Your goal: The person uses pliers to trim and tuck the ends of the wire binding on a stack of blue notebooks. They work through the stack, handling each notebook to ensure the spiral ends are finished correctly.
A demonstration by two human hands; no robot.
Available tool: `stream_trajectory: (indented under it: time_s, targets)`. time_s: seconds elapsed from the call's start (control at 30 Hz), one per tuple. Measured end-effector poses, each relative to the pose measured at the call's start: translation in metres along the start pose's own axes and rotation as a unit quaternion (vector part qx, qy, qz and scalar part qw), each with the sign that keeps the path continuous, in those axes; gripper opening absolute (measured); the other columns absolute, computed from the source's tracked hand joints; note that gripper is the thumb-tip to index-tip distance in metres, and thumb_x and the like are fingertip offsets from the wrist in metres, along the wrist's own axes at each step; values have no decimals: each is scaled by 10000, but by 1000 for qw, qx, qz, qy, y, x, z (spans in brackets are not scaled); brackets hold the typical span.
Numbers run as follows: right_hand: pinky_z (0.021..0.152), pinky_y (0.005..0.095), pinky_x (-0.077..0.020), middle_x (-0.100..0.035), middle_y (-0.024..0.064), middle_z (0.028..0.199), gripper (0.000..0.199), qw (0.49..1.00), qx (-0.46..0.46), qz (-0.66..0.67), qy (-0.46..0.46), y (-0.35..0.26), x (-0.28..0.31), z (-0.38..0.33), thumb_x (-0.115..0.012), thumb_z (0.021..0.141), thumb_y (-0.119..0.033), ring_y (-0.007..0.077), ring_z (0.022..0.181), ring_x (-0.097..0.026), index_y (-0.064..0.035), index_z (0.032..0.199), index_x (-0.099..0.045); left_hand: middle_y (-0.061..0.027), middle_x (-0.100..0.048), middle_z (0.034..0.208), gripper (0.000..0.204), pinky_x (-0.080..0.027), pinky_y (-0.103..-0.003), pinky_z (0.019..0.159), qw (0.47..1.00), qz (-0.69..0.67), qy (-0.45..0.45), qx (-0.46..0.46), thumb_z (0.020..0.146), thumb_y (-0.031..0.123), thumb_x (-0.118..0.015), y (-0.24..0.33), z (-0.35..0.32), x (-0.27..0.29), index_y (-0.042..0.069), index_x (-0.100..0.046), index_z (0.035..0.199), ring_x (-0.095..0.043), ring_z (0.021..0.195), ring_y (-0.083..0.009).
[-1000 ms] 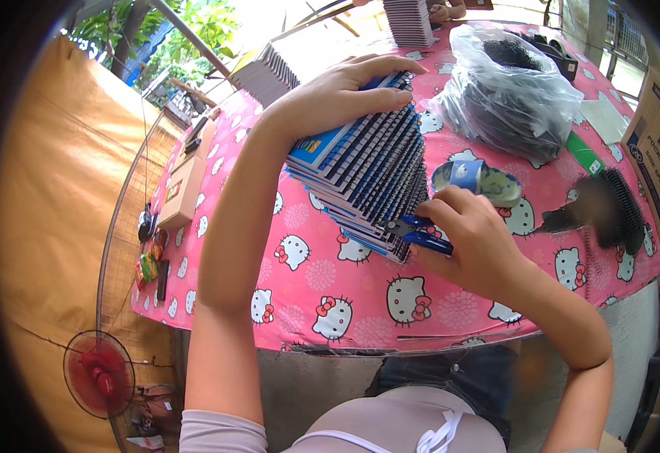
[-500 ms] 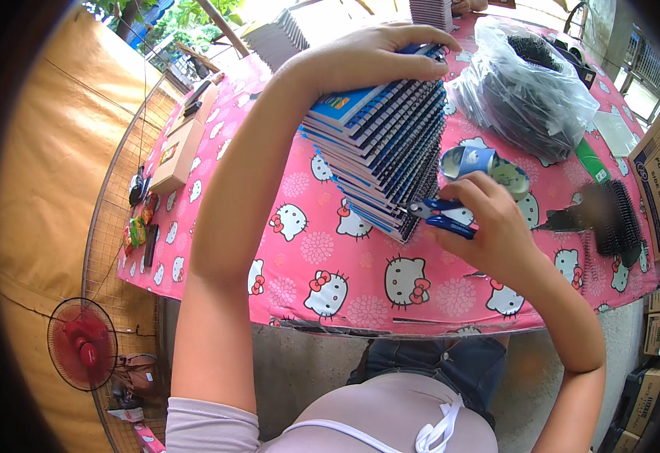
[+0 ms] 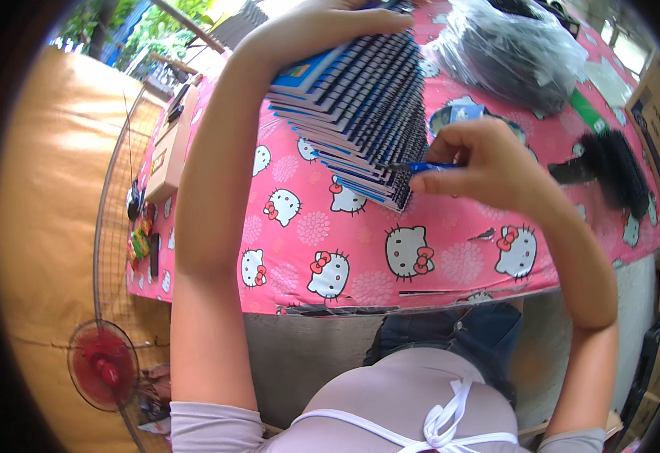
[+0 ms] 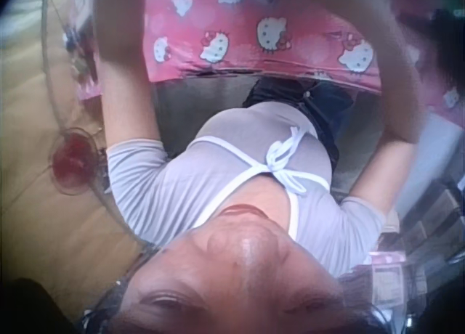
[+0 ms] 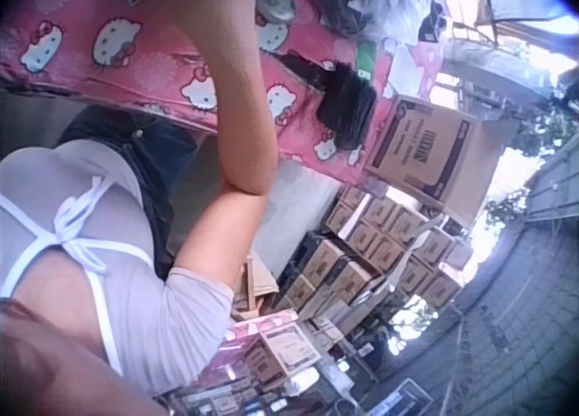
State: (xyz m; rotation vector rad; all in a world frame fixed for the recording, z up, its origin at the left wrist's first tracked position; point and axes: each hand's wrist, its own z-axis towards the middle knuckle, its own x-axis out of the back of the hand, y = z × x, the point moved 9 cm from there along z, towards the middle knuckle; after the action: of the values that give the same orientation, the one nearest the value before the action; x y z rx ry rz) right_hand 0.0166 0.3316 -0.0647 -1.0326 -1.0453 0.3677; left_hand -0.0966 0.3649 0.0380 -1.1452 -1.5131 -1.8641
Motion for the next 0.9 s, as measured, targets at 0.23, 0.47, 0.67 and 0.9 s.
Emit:
stream_trajectory:
  time_s: [0.23,0.47,0.67,0.9]
  targets:
    - [587,326,-481,-617,110,800,329,991,-55,121,6,35,-17,-9,-756,758,-287,188,686,-610,-1,870,-636,-64,-512,1268,435,-370,-281,980,1000,-3,25,12,904,230,-571,9,2,-5,50,-501,1294,-477,1148,-148]
    - [806,419,-416,-552,117,959,394,918,220,-232,234,5,-6,-39,-759,696,-267,302,948,-566,-54,966,-566,-73,-534,1243,423,-377,-295,974,996,-55,51,44,891,198,-569,5,-7,5,34,-515,1277,-488,1135,-157]
    - [706,392,-464,-579,129,878,376,943,225,-140,200,13,-13,-22,-764,693,-274,293,827,-604,-24,913,-591,-77,-536,1241,442,-378,-302,973,999,-23,44,1,882,208,-580,-3,-1,10,30,-512,1281,-494,1126,-162]
    - [505,266,-465,-618,54,626,360,960,-164,216,-71,64,-28,1,-788,738,-311,99,530,-571,26,786,-669,-93,-626,1119,385,-411,-299,942,989,-82,122,27,862,383,-593,-8,-3,6,114,-628,1136,-578,1044,-187]
